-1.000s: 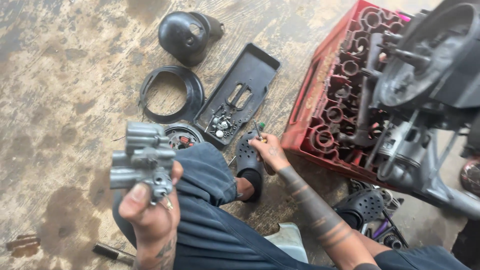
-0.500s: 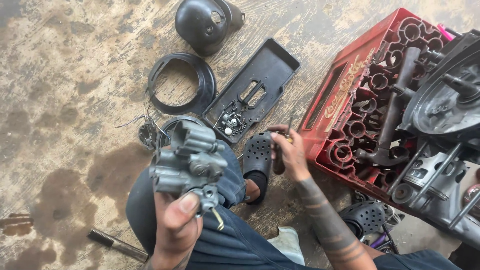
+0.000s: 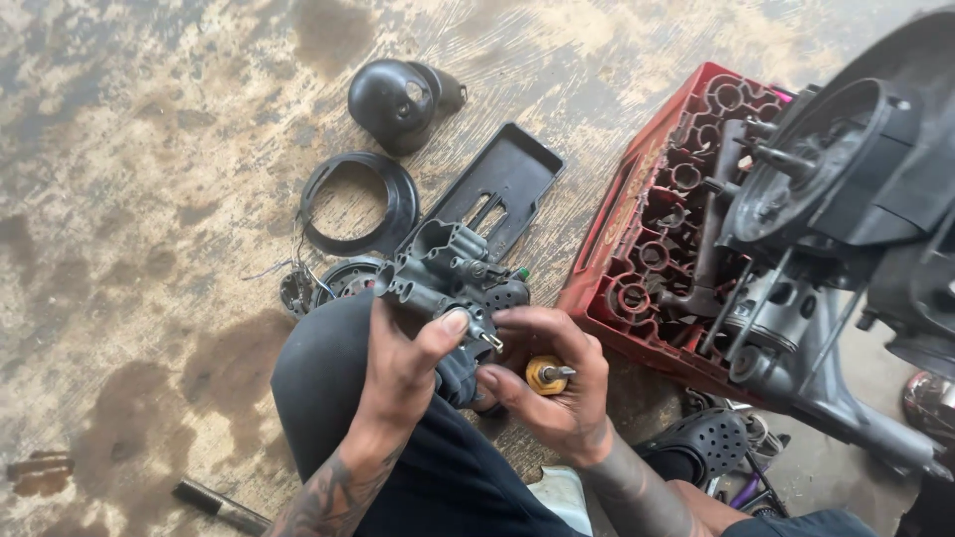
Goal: Disassembling and adjusting a motorcycle carburetor using a screwdriver
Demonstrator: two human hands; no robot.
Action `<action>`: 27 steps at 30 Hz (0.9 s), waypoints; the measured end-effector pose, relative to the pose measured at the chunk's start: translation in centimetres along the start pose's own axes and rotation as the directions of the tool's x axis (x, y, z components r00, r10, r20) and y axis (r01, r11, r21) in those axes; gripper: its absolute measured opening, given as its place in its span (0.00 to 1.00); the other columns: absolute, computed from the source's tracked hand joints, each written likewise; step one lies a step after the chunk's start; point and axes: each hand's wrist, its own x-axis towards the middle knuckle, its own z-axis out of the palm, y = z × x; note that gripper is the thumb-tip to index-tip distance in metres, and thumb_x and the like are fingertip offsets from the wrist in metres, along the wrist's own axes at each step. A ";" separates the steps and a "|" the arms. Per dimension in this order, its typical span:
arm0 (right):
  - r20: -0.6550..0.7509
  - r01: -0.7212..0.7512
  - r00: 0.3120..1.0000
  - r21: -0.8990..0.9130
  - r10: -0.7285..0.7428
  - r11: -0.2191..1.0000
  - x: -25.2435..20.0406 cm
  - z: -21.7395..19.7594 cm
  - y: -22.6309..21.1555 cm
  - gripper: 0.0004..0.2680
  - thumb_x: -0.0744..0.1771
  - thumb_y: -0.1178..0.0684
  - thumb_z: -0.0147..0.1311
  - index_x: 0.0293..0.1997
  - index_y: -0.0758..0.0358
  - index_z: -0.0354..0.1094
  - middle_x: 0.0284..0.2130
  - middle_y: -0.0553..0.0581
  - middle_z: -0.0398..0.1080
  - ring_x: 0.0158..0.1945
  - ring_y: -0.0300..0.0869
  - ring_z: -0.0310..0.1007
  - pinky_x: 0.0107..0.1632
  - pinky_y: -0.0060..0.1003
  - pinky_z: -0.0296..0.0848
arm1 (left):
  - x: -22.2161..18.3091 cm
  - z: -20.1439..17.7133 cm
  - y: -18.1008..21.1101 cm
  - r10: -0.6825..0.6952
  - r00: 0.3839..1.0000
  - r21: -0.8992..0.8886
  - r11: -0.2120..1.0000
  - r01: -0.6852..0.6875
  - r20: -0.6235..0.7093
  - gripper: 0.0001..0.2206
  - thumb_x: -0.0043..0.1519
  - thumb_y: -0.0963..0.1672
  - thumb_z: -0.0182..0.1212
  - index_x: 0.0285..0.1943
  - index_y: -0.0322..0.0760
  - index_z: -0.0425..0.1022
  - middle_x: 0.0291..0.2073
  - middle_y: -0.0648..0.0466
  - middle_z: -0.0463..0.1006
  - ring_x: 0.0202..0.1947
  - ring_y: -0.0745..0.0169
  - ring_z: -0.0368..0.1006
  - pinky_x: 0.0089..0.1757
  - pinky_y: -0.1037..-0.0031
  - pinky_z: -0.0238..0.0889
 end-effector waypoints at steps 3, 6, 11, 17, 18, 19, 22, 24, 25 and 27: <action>-0.129 0.037 0.990 -0.109 -0.051 0.993 -1.1 -0.2 -0.4 0.09 0.64 0.54 0.64 0.43 0.65 0.71 0.26 0.52 0.69 0.22 0.32 0.60 0.28 0.25 0.60 | -0.3 1.1 -0.7 0.031 0.999 -0.063 0.998 -0.029 0.026 0.19 0.54 0.46 0.65 0.52 0.34 0.74 0.43 0.50 0.81 0.45 0.60 0.77 0.50 0.67 0.71; -0.223 -0.042 0.975 -0.166 0.004 0.985 -1.8 -1.1 -0.8 0.07 0.63 0.55 0.66 0.41 0.62 0.74 0.32 0.53 0.75 0.26 0.32 0.70 0.32 0.23 0.68 | -0.9 1.9 -2.1 -0.001 1.000 -0.046 0.999 0.000 -0.024 0.27 0.50 0.45 0.70 0.59 0.33 0.67 0.50 0.47 0.79 0.51 0.59 0.76 0.55 0.68 0.69; -0.287 -0.084 0.958 -0.207 0.022 0.975 -2.9 -2.5 -1.0 0.06 0.64 0.55 0.65 0.40 0.62 0.75 0.30 0.53 0.77 0.30 0.33 0.76 0.34 0.24 0.74 | -1.5 3.3 -1.6 0.082 0.995 -0.015 0.997 -0.081 0.061 0.33 0.49 0.45 0.74 0.62 0.33 0.62 0.53 0.45 0.77 0.53 0.58 0.76 0.56 0.69 0.69; -0.334 -0.120 0.938 -0.067 0.091 0.991 -3.9 -3.2 -1.4 0.04 0.64 0.59 0.63 0.40 0.65 0.75 0.30 0.55 0.75 0.27 0.35 0.74 0.30 0.25 0.73 | -2.1 3.6 -1.7 0.054 0.992 0.019 0.998 -0.056 0.114 0.29 0.56 0.50 0.67 0.63 0.35 0.62 0.54 0.47 0.76 0.55 0.57 0.73 0.58 0.68 0.64; -0.332 -0.123 0.936 0.003 0.117 0.992 -4.0 -3.3 -1.5 0.04 0.65 0.60 0.63 0.40 0.66 0.75 0.28 0.55 0.74 0.22 0.34 0.71 0.25 0.25 0.70 | -2.2 3.7 -1.6 0.052 0.992 0.035 0.998 -0.056 0.113 0.26 0.60 0.50 0.63 0.63 0.35 0.62 0.54 0.48 0.76 0.56 0.58 0.72 0.59 0.69 0.62; -0.328 -0.119 0.938 0.003 0.113 0.993 -4.2 -3.4 -1.4 0.04 0.65 0.60 0.63 0.40 0.66 0.75 0.28 0.55 0.74 0.22 0.34 0.71 0.25 0.25 0.70 | -2.2 3.8 -2.1 0.057 0.992 0.035 0.998 -0.061 0.110 0.26 0.60 0.50 0.63 0.63 0.35 0.62 0.54 0.48 0.76 0.56 0.58 0.72 0.59 0.69 0.62; -0.327 -0.116 0.936 0.053 0.127 0.992 -4.7 -3.8 -0.8 0.05 0.64 0.61 0.63 0.41 0.67 0.75 0.29 0.56 0.74 0.21 0.34 0.69 0.23 0.24 0.70 | -2.3 4.1 -2.8 0.091 0.992 -0.060 0.994 -0.086 0.083 0.20 0.60 0.47 0.66 0.55 0.37 0.63 0.45 0.53 0.76 0.46 0.66 0.71 0.51 0.74 0.65; -0.347 -0.126 0.927 0.064 0.140 0.990 -5.0 -3.9 -0.5 0.04 0.64 0.62 0.62 0.40 0.69 0.75 0.31 0.58 0.74 0.23 0.35 0.71 0.24 0.25 0.69 | -2.4 4.3 -2.3 0.124 0.988 -0.005 0.992 -0.124 0.090 0.20 0.59 0.48 0.68 0.53 0.37 0.64 0.41 0.54 0.74 0.42 0.66 0.71 0.48 0.75 0.66; -0.344 -0.125 0.928 0.065 0.140 0.990 -5.1 -4.1 -0.2 0.04 0.64 0.62 0.62 0.40 0.69 0.75 0.31 0.58 0.74 0.23 0.35 0.71 0.24 0.25 0.69 | -2.3 4.2 -2.3 0.126 0.988 -0.004 0.992 -0.126 0.087 0.20 0.59 0.48 0.68 0.53 0.37 0.64 0.41 0.54 0.74 0.42 0.66 0.71 0.48 0.75 0.66; -0.336 -0.031 0.941 0.062 0.050 0.998 -5.5 -4.6 0.3 0.05 0.64 0.62 0.62 0.42 0.71 0.74 0.37 0.64 0.77 0.26 0.37 0.75 0.25 0.24 0.73 | -2.2 4.2 -2.5 0.152 0.986 0.051 0.986 -0.156 0.068 0.19 0.59 0.49 0.67 0.50 0.39 0.63 0.37 0.57 0.72 0.37 0.70 0.68 0.44 0.77 0.65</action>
